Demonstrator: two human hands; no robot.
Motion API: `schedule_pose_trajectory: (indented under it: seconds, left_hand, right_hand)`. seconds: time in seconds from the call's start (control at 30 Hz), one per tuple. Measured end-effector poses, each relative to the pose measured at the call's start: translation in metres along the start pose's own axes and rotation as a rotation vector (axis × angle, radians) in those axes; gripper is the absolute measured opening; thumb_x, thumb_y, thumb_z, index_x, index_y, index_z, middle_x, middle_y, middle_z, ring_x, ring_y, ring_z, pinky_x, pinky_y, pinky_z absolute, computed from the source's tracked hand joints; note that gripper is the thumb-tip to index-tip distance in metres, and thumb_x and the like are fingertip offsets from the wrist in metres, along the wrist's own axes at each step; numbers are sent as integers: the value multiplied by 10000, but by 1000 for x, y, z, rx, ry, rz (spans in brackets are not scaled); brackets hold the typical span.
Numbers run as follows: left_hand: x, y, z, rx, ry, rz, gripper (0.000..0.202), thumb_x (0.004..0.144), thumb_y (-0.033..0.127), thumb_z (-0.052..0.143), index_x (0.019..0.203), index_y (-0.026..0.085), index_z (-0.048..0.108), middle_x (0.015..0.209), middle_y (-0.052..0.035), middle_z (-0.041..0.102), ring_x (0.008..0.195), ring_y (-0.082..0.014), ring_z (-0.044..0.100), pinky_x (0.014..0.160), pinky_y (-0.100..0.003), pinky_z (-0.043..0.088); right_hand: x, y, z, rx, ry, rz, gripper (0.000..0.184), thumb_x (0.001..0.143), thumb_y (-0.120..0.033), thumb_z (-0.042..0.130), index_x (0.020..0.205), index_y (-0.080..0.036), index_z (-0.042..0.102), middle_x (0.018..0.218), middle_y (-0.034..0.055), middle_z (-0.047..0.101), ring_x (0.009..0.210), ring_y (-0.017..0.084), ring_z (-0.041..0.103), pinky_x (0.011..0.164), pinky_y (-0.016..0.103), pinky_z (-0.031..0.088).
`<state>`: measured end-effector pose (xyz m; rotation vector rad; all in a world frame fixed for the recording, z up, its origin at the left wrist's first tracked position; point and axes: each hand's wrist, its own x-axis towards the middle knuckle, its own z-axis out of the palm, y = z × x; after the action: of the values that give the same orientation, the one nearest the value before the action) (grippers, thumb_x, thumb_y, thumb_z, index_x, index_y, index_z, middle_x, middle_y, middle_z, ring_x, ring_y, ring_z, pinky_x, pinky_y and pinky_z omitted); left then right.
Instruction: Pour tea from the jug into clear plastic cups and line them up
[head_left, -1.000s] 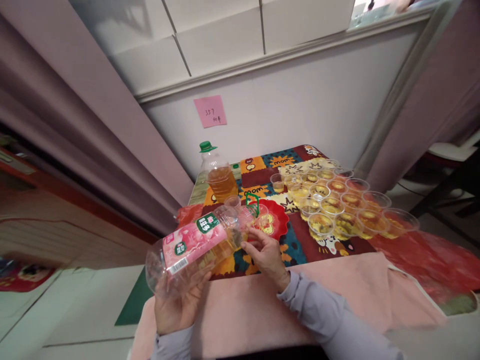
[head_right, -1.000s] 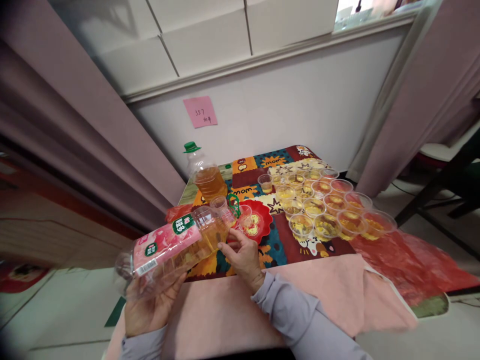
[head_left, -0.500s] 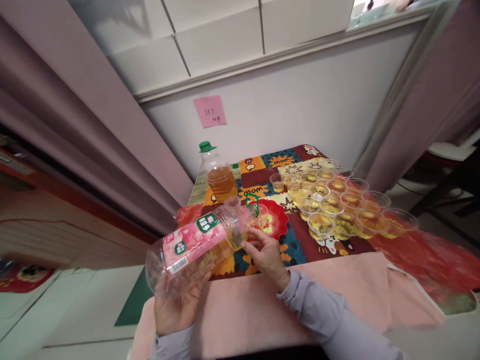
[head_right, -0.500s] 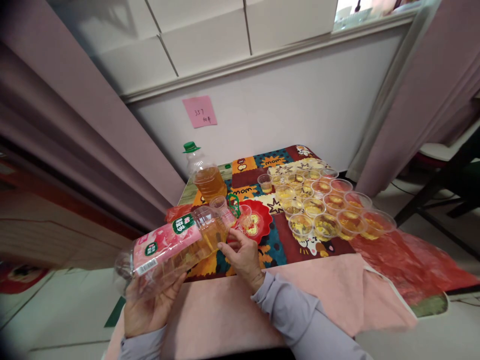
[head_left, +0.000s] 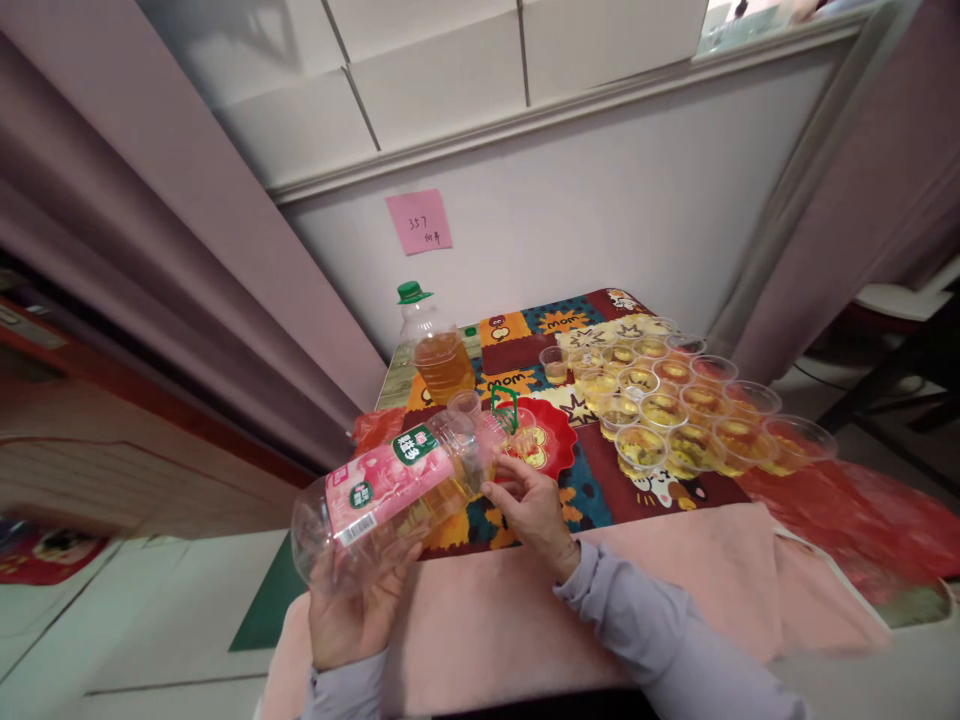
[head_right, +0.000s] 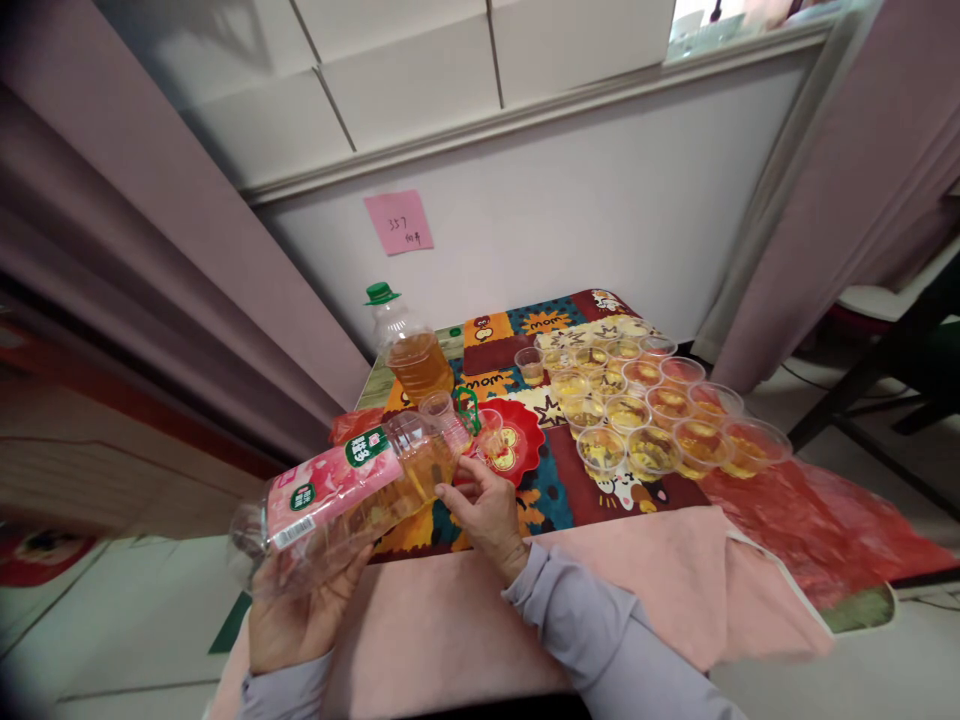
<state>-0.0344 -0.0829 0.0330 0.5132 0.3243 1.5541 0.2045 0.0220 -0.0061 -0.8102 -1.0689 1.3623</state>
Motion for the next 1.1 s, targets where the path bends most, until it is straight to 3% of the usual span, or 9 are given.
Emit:
schedule_pose_trajectory:
  seconds: [0.2,0.33,0.63,0.77,0.93,1.1]
  left_hand:
    - [2,3,7,76,-22,-66,430,1083,430,557,1401,238,774,1454,-150,747,1333,-385,723,1138,-546,577]
    - [3,3,7,66,-17,-29,412,1078,409,568,1400,254,772,1435,-137,759,1329,-382,726,1110,-568,589]
    - [2,-4,9,7,-53,2,475,1110,426,491,1446,213,751,1461,-195,725,1354,-406,702,1128,-574,573]
    - [2,-3,9,-21,-33,-3,447,1106,412,484,1441,283,752,1473,-143,732,1346,-383,718,1127,-589,567]
    - [3,2,9,41,6,-55,406,1077,410,555,1355,245,800,1443,-167,745,1308,-382,739,1112,-552,587]
    - [2,3,7,66,69,-40,381,1059,417,579,1339,280,798,1410,-145,774,1277,-378,762,1077,-569,610]
  right_hand:
    - [0,-1,0,1,-10,5,582,824,-581,901,1260,-205,816,1157,130,876,919,313,871,820,436,745]
    - [0,-1,-1,-2,-13,-5,555,840,-562,892,1259,-205,817,1174,131,873,923,309,870,834,438,743]
    - [0,-1,0,9,-5,-4,544,829,-537,898,1247,-198,825,1142,128,877,907,304,869,841,432,737]
    - [0,-2,0,-3,-5,3,546,834,-550,893,1250,-203,826,1144,126,877,914,303,869,836,430,738]
    - [0,-1,1,4,-5,0,530,831,-528,894,1244,-203,826,1149,123,878,899,297,869,818,416,736]
    - [0,-1,0,-7,-3,0,541,826,-545,900,1241,-206,824,1140,122,880,896,297,870,810,415,737]
